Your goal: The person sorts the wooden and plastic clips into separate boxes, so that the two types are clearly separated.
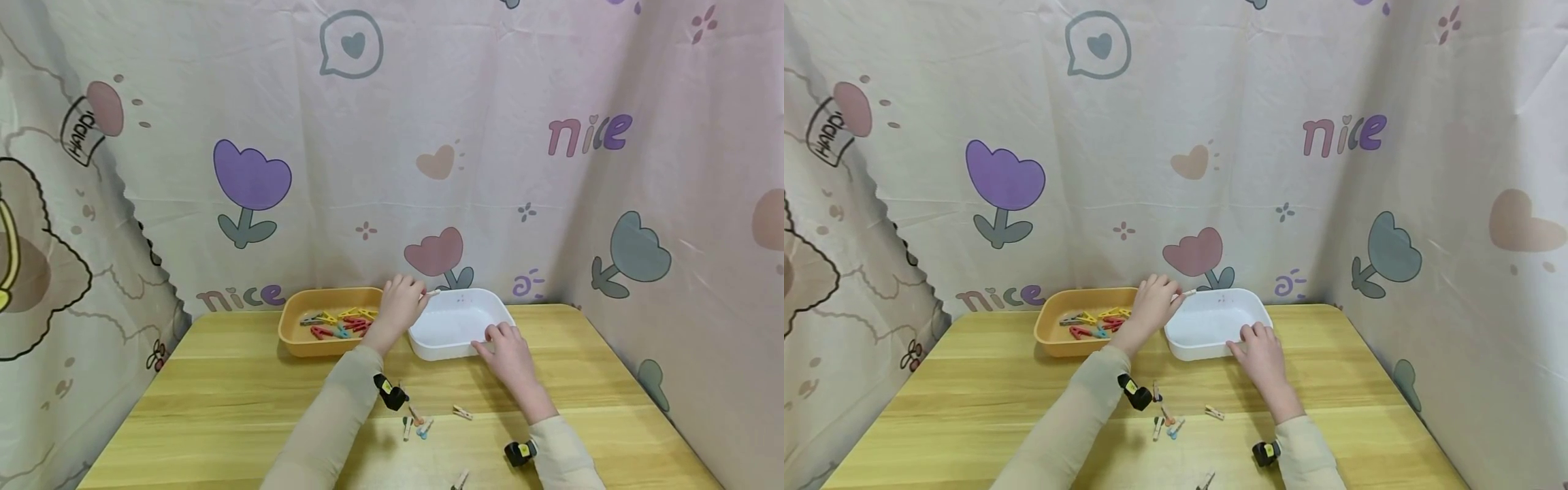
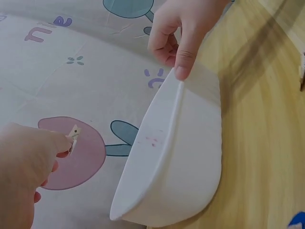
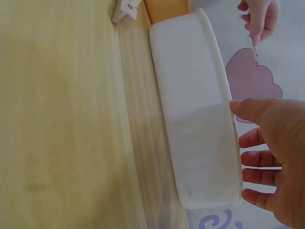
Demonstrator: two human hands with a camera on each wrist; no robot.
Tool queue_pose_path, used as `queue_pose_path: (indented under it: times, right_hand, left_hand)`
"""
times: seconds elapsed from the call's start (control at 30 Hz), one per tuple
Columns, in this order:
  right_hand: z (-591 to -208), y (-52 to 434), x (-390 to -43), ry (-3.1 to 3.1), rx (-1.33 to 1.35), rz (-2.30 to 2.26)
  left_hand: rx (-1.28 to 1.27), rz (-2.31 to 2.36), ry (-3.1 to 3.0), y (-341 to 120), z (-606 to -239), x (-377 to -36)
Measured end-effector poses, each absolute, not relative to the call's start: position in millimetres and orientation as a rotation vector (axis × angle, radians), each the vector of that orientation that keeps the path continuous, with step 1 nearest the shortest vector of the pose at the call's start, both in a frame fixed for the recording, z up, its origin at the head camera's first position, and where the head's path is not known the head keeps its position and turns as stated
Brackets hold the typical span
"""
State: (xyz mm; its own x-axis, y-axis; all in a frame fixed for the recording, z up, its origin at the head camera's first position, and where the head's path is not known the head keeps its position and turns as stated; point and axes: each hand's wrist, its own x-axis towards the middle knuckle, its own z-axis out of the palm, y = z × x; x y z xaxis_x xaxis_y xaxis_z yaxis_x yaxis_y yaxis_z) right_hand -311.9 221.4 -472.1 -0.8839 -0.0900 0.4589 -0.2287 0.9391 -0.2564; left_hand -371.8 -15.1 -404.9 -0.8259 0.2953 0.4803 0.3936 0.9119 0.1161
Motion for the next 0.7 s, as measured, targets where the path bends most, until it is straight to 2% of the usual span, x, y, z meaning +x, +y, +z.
queue_pose_path:
  times: [0.27,0.7]
  right_hand:
    - [-473,222,-312,-2.634,0.228,0.420]
    - [-473,221,-312,-2.645,0.208,0.415]
  left_hand:
    - [-0.495,-0.363,-2.577,-4,-403,-379]
    - [-0.422,-0.404,-2.595,18,-420,-386]
